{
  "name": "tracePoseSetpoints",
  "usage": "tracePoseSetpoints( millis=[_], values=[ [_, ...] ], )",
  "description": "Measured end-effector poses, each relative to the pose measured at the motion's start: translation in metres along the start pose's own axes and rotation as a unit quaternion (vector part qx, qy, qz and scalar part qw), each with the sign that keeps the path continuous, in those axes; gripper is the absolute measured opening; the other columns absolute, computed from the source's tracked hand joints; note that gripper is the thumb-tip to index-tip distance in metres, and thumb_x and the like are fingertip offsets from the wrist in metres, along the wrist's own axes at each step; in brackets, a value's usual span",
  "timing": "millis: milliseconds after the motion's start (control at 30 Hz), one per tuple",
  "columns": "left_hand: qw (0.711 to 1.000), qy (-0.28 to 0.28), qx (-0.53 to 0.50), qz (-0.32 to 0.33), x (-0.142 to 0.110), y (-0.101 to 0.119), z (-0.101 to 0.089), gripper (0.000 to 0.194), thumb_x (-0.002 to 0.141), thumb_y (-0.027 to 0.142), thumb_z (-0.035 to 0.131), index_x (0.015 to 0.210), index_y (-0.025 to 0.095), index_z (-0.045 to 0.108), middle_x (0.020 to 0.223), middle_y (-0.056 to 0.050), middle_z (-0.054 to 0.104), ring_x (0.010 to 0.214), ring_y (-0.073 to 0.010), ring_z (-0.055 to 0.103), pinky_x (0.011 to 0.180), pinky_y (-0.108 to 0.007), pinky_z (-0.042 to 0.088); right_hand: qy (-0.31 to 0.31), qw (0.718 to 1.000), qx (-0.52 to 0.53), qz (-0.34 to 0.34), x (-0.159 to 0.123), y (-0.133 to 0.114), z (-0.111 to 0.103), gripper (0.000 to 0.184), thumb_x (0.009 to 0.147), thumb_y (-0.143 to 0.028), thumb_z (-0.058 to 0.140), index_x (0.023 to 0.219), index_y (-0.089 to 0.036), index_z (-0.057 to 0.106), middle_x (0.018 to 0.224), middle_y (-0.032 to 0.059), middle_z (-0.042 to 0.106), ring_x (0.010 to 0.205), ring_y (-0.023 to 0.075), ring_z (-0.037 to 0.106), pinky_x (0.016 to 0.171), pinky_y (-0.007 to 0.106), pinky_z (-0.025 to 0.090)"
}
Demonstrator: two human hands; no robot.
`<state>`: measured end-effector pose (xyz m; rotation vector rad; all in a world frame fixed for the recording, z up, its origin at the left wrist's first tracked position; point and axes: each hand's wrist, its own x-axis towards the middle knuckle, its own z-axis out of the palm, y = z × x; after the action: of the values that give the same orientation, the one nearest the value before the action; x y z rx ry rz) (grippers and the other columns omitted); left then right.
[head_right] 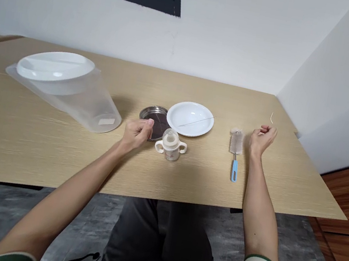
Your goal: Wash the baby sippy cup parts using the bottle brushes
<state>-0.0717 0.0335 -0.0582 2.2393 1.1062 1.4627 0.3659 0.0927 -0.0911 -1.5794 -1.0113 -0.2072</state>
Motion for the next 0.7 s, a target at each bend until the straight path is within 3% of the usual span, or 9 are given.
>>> tracePoseSetpoints(
  millis=[167, 467, 600, 700],
  values=[
    [1.000, -0.010, 0.000, -0.005, 0.000, -0.001, 0.000, 0.063, 0.100, 0.045, 0.037, 0.043, 0.018, 0.042, 0.043, 0.000, 0.047, 0.040, -0.0098, 0.043, 0.047, -0.027, 0.032, -0.013, 0.999, 0.004, 0.029, -0.002, -0.004, -0.001, 0.027, 0.071, -0.025, 0.059, 0.090, -0.023, 0.040, 0.094, -0.0002, 0.042, 0.073, 0.0116, 0.044, 0.077, 0.032, 0.046],
    [1.000, -0.001, -0.003, 0.018, 0.000, 0.000, 0.001, 0.060, 0.101, 0.037, 0.038, 0.045, 0.018, 0.042, 0.042, 0.000, 0.046, 0.040, -0.0090, 0.042, 0.047, -0.026, 0.031, -0.005, 1.000, -0.016, 0.022, -0.002, 0.004, 0.000, 0.028, 0.064, -0.006, 0.047, 0.086, -0.022, 0.041, 0.096, 0.0028, 0.046, 0.084, 0.0143, 0.049, 0.080, 0.032, 0.045],
    [0.999, 0.003, -0.009, 0.041, -0.001, -0.001, 0.003, 0.058, 0.101, 0.034, 0.038, 0.045, 0.017, 0.042, 0.042, 0.001, 0.045, 0.039, -0.0083, 0.042, 0.047, -0.026, 0.031, 0.000, 1.000, -0.010, 0.018, -0.001, 0.009, 0.000, 0.025, 0.068, -0.006, 0.042, 0.087, -0.021, 0.042, 0.095, 0.0030, 0.048, 0.088, 0.0153, 0.052, 0.084, 0.034, 0.043],
    [0.998, 0.003, -0.022, 0.060, -0.002, -0.003, 0.004, 0.058, 0.102, 0.034, 0.037, 0.046, 0.018, 0.042, 0.042, 0.001, 0.046, 0.040, -0.0088, 0.043, 0.047, -0.026, 0.032, -0.027, 0.999, 0.019, 0.022, -0.001, 0.011, -0.002, 0.019, 0.075, -0.008, 0.035, 0.086, -0.021, 0.043, 0.089, 0.0018, 0.049, 0.081, 0.0139, 0.054, 0.083, 0.034, 0.044]
  ],
)
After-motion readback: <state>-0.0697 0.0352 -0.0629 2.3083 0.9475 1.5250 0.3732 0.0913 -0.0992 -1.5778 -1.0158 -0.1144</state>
